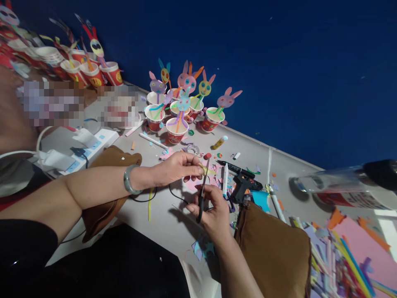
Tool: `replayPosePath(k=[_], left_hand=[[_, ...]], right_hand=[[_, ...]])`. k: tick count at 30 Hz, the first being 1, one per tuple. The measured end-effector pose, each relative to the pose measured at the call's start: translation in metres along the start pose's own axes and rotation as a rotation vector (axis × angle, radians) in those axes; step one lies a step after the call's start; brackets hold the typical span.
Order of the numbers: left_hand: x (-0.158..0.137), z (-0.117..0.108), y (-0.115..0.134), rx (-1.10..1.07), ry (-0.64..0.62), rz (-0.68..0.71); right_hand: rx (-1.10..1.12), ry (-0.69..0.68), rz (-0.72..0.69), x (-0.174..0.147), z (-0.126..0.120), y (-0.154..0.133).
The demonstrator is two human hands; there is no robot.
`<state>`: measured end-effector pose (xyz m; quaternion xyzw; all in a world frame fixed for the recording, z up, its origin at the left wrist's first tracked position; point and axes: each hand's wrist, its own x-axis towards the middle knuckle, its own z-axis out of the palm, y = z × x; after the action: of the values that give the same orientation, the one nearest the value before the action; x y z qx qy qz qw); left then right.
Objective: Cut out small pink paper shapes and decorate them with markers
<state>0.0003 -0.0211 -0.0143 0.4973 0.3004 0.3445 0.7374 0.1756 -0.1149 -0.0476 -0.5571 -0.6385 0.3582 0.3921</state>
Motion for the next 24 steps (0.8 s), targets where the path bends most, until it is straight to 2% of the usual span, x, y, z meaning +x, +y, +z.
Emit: replayPosePath(k=[24], left_hand=[[-0.0011,-0.0017,0.0022,0.050,-0.067,-0.004]], right_hand=[[0.025,0.037,0.017,-0.0007,-0.0013,-0.0024]])
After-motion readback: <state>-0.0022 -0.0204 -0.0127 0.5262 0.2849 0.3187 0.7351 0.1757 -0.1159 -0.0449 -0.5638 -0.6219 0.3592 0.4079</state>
